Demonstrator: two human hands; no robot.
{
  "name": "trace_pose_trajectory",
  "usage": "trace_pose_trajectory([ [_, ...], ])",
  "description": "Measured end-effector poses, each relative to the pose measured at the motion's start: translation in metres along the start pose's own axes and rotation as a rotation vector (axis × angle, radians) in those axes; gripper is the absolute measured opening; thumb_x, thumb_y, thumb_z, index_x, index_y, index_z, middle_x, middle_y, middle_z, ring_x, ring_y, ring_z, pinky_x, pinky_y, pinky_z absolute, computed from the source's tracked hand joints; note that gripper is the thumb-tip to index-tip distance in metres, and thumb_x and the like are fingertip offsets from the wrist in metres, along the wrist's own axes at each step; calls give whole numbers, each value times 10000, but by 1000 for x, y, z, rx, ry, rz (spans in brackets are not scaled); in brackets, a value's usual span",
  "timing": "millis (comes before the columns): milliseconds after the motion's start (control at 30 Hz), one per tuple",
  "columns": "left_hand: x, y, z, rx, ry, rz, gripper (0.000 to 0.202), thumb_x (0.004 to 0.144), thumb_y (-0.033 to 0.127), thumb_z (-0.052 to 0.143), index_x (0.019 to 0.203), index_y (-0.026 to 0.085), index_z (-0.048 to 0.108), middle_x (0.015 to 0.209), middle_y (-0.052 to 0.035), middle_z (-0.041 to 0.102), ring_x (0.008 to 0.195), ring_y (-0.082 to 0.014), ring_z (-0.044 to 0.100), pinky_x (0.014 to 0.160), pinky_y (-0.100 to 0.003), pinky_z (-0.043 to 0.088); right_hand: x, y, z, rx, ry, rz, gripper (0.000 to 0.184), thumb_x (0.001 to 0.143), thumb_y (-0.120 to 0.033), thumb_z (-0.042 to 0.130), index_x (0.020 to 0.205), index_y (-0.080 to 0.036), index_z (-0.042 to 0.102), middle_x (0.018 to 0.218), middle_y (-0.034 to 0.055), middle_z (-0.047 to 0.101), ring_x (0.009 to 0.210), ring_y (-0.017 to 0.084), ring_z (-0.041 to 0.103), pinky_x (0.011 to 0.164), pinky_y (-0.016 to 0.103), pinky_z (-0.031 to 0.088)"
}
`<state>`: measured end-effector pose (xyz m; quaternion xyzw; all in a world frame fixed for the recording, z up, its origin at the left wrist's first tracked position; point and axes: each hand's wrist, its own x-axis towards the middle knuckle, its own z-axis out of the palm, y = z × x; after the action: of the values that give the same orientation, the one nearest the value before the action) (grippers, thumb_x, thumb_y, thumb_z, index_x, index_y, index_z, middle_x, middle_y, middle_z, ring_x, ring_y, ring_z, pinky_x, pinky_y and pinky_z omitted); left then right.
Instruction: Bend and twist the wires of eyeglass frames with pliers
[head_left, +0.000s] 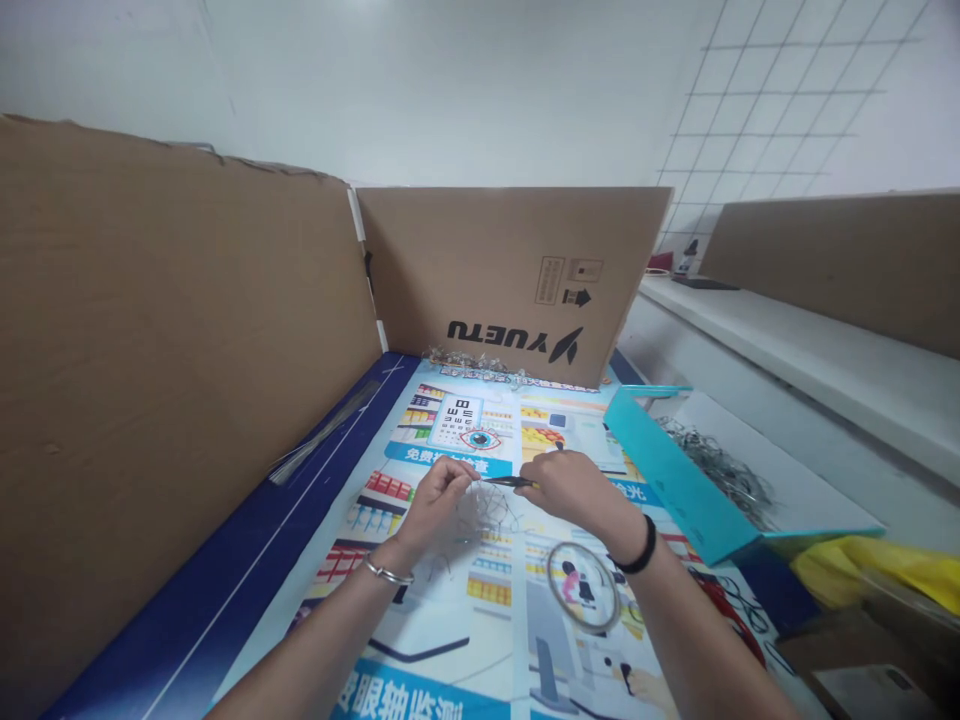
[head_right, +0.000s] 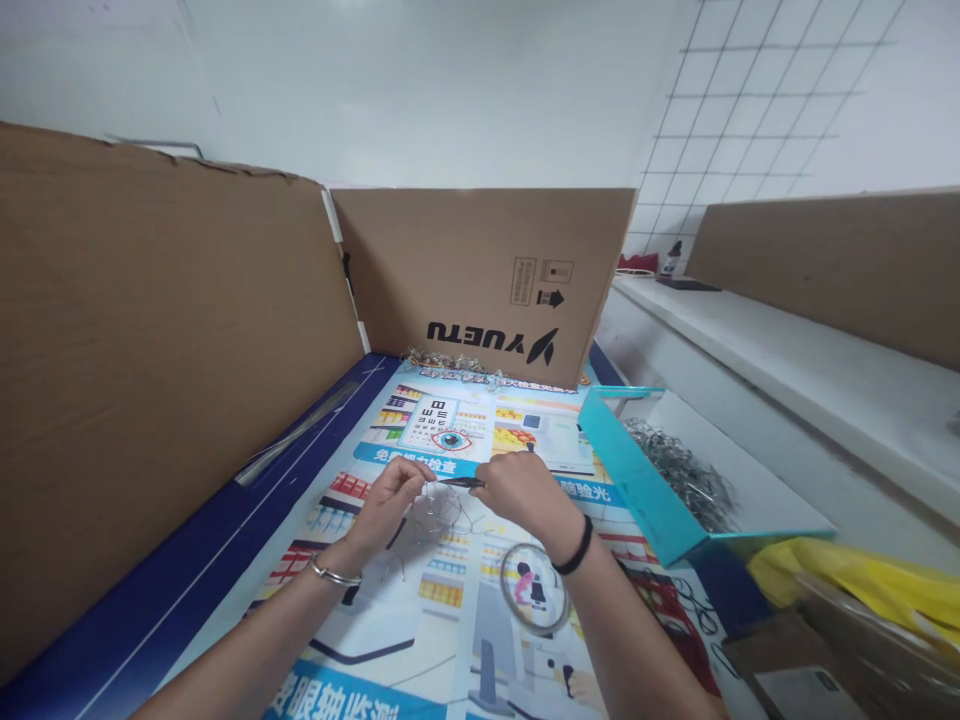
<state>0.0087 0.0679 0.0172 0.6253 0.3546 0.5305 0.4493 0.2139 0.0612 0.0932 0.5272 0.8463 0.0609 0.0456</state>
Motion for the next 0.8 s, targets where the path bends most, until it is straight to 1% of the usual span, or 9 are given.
trace_pose_trajectory([
  [133, 1, -3, -3, 41, -53, 28, 97, 860, 228, 497, 776, 189, 524, 870, -32, 586, 854, -162, 551, 804, -302, 408, 3, 4, 5, 39, -1, -32, 275, 854, -428, 495, 850, -215, 671, 820, 52, 686, 780, 195, 628, 594, 249, 355],
  [433, 2, -8, -3, 48, -58, 36, 108, 871, 238, 488, 777, 185, 504, 824, -26, 559, 803, -157, 533, 772, -297, 408, 4, 2, 11, 77, 24, -61, 269, 854, -426, 492, 858, -226, 672, 824, 38, 693, 786, 190, 629, 580, 252, 328],
  [533, 1, -7, -2, 39, -40, 15, 113, 859, 241, 498, 762, 185, 496, 798, -19, 562, 774, -152, 530, 749, -287, 407, 5, 2, 13, 76, 14, -63, 278, 857, -428, 484, 855, -221, 669, 829, 42, 692, 788, 187, 629, 580, 251, 325],
  [600, 0, -6, 0, 22, -7, -14, 124, 844, 250, 510, 741, 184, 492, 788, -17, 572, 773, -152, 534, 745, -283, 406, 5, 2, 14, 78, 12, -61, 288, 859, -436, 477, 858, -220, 667, 830, 44, 691, 789, 187, 629, 579, 251, 324],
  [700, 0, -5, 3, 8, 51, -62, 123, 828, 258, 521, 734, 181, 502, 808, -24, 594, 779, -154, 540, 736, -276, 403, 6, 4, 16, 81, 15, -49, 292, 860, -437, 474, 857, -216, 665, 827, 46, 689, 785, 189, 629, 577, 251, 324],
  [800, -1, -5, 4, 17, 68, -78, 112, 832, 249, 510, 745, 178, 509, 809, -24, 592, 765, -149, 531, 719, -271, 398, 7, 4, 18, 83, 16, -49, 285, 859, -429, 479, 856, -212, 664, 832, 48, 689, 785, 187, 628, 587, 252, 329],
])
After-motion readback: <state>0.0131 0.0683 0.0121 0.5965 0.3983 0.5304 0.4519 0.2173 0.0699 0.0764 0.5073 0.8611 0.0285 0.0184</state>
